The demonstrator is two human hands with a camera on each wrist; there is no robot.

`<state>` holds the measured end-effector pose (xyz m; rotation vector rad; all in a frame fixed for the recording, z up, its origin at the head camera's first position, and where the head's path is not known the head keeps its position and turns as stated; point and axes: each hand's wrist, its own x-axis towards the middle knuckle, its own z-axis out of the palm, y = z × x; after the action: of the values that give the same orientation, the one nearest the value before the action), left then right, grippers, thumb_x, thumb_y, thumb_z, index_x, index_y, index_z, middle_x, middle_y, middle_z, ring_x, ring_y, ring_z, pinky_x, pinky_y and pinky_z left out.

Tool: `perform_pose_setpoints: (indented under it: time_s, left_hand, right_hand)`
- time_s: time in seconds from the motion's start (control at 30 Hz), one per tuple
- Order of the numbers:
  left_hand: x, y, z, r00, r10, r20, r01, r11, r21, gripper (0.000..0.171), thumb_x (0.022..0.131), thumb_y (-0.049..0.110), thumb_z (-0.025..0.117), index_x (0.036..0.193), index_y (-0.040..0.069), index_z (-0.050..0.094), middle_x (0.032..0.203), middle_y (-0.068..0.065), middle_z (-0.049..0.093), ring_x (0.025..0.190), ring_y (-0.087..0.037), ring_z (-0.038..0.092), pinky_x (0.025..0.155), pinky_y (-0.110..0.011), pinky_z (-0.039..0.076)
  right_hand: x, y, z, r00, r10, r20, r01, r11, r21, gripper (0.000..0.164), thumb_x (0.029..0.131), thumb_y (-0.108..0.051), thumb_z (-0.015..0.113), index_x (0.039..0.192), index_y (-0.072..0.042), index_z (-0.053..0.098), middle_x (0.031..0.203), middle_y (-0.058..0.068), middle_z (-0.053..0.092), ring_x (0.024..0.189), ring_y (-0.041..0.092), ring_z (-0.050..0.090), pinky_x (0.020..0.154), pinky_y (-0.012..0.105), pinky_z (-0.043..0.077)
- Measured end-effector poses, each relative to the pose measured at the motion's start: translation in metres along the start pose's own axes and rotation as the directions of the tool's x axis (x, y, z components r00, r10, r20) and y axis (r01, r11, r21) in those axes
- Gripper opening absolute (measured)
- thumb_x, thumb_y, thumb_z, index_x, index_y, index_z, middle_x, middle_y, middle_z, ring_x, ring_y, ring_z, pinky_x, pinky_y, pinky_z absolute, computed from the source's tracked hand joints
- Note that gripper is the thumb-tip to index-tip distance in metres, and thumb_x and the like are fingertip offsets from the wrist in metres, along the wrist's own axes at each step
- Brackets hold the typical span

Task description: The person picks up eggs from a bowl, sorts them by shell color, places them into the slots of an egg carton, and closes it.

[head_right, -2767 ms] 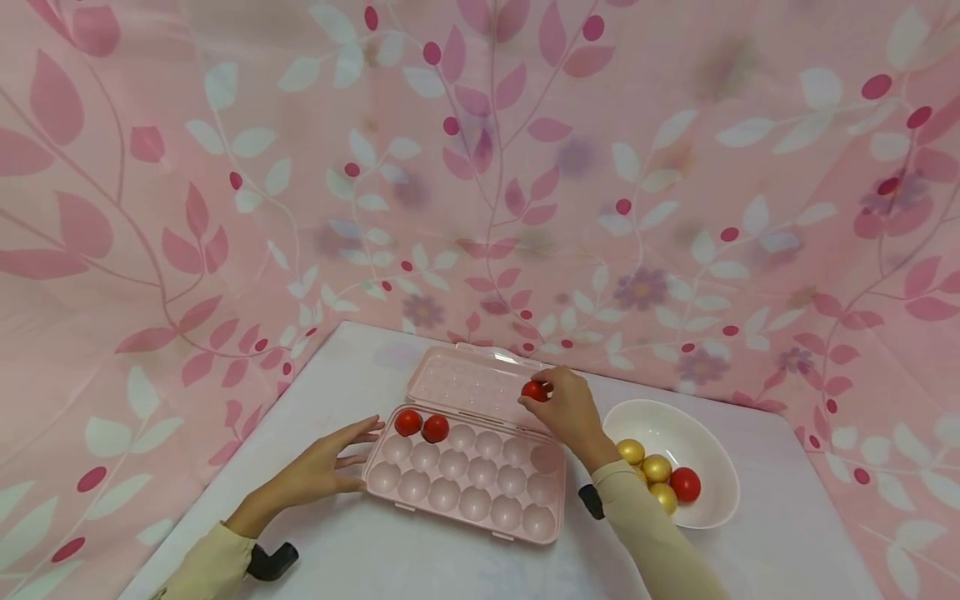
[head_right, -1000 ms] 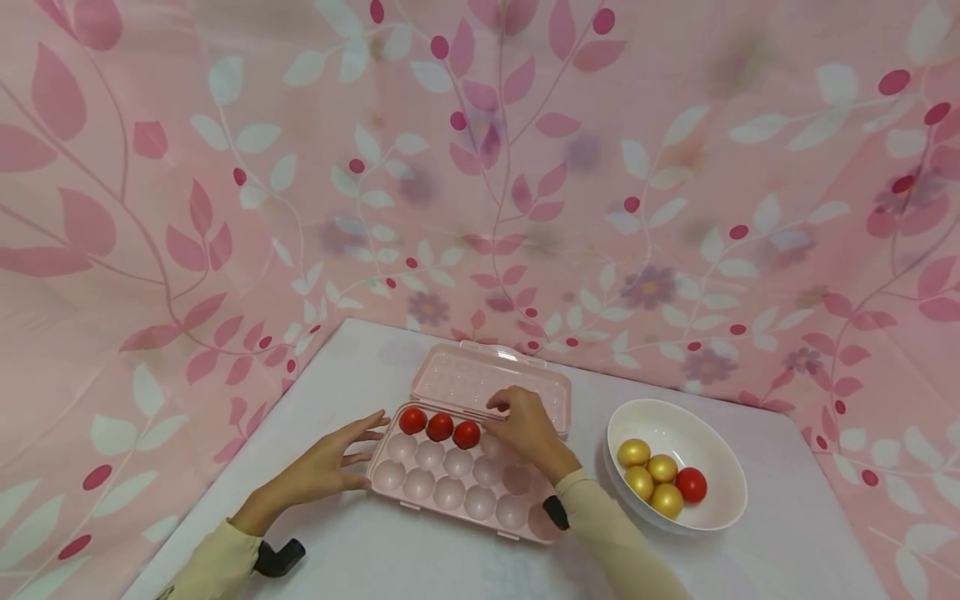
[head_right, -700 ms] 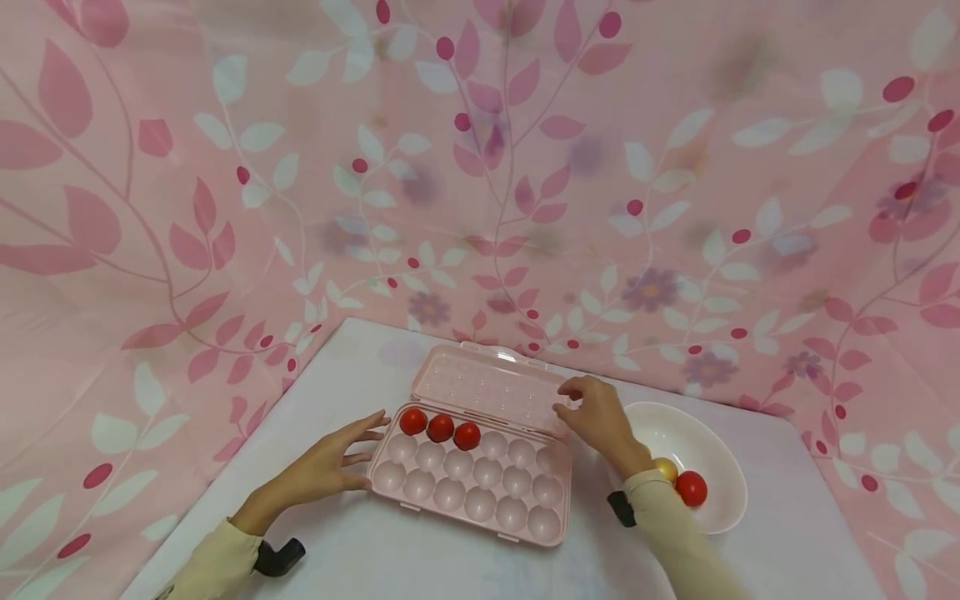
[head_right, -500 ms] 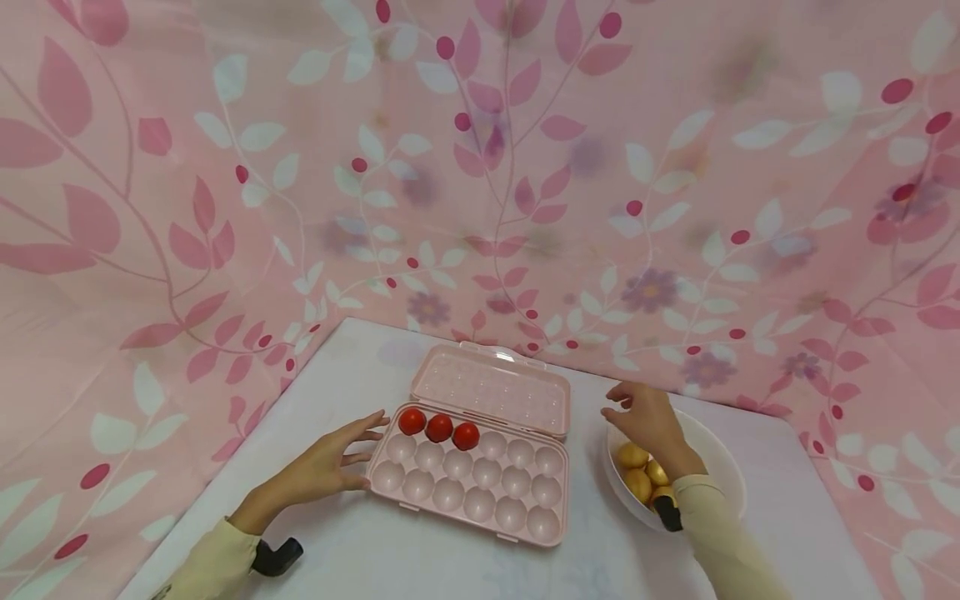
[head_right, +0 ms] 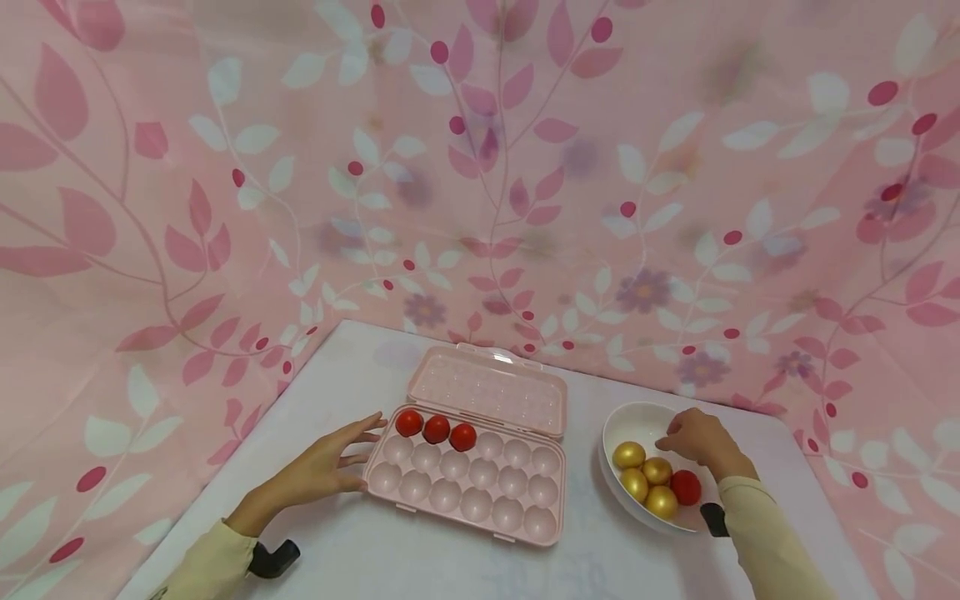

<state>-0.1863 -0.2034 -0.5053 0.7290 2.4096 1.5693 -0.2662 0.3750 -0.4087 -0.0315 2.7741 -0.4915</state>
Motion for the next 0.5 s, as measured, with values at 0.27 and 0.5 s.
perform_pose_setpoints:
  time_s: [0.27,0.5]
  left_hand:
    - [0.0,0.0,0.002,0.999,-0.034,-0.003,0.034,0.999,0.004,0.105,0.073,-0.012,0.078,0.157,0.017,0.02,0.156,-0.011,0.031,0.136,-0.033,0.04,0.097,-0.037,0.049]
    - [0.0,0.001,0.001,0.999,-0.034,-0.006,0.034,0.999,0.018,0.105,0.074,-0.011,0.078,0.156,0.018,0.02,0.156,-0.011,0.031,0.136,-0.033,0.04,0.098,-0.035,0.048]
  right_hand:
    - [-0.008,0.013,0.011,0.994,0.084,0.074,-0.084,0.996,0.005,0.028,0.078,-0.021,0.074,0.086,0.001,0.057,0.077,0.009,0.051,0.073,0.025,0.048,0.059,0.034,0.045]
    - [-0.007,0.021,0.019,0.986,0.125,0.11,-0.132,0.99,0.058,0.023,0.074,-0.013,0.072,0.082,0.001,0.056,0.075,0.01,0.05,0.071,0.026,0.049,0.06,0.03,0.043]
